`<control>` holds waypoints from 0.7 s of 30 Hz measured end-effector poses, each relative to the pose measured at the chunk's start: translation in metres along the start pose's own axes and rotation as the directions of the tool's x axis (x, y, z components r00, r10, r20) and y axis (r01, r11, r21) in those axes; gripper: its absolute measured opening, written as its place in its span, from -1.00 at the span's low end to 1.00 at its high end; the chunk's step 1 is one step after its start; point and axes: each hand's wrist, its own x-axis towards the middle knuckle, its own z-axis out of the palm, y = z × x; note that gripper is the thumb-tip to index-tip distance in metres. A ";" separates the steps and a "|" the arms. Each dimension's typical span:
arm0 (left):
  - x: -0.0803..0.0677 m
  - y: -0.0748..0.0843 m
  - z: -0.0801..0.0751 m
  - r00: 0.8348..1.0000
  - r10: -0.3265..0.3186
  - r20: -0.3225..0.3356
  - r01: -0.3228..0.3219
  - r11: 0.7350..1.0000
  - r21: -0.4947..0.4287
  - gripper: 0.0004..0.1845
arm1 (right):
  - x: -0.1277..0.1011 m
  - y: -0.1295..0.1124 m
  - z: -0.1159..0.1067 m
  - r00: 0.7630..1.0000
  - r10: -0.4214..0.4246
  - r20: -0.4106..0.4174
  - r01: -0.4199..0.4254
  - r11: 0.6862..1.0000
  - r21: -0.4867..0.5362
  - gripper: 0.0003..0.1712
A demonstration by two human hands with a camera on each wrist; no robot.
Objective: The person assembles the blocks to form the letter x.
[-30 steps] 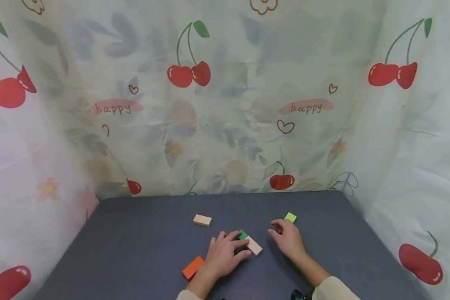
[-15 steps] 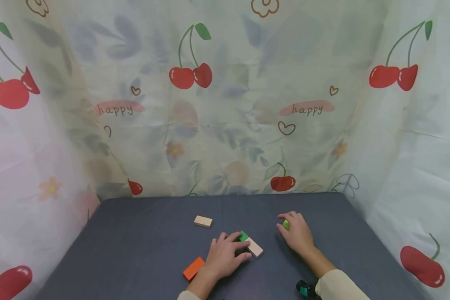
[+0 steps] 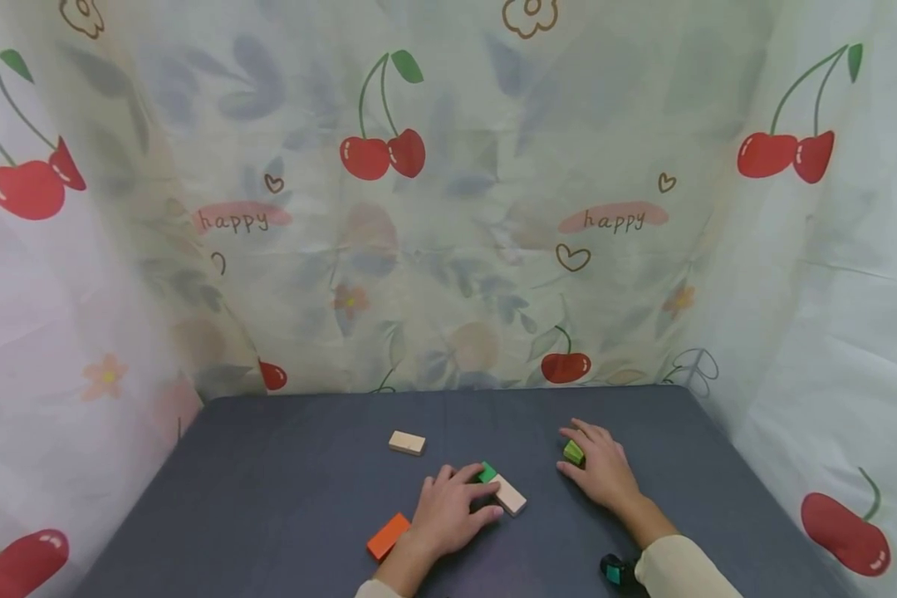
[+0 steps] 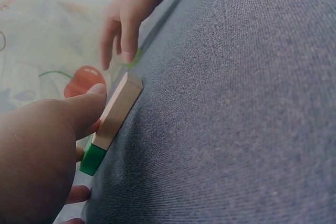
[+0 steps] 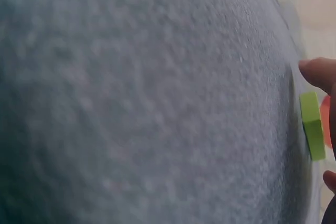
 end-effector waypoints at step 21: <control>0.000 0.000 0.001 1.000 0.000 0.009 0.000 1.000 -0.004 -0.54 | 0.005 0.019 -0.010 0.975 -0.042 0.219 0.051 0.998 -0.034 -0.23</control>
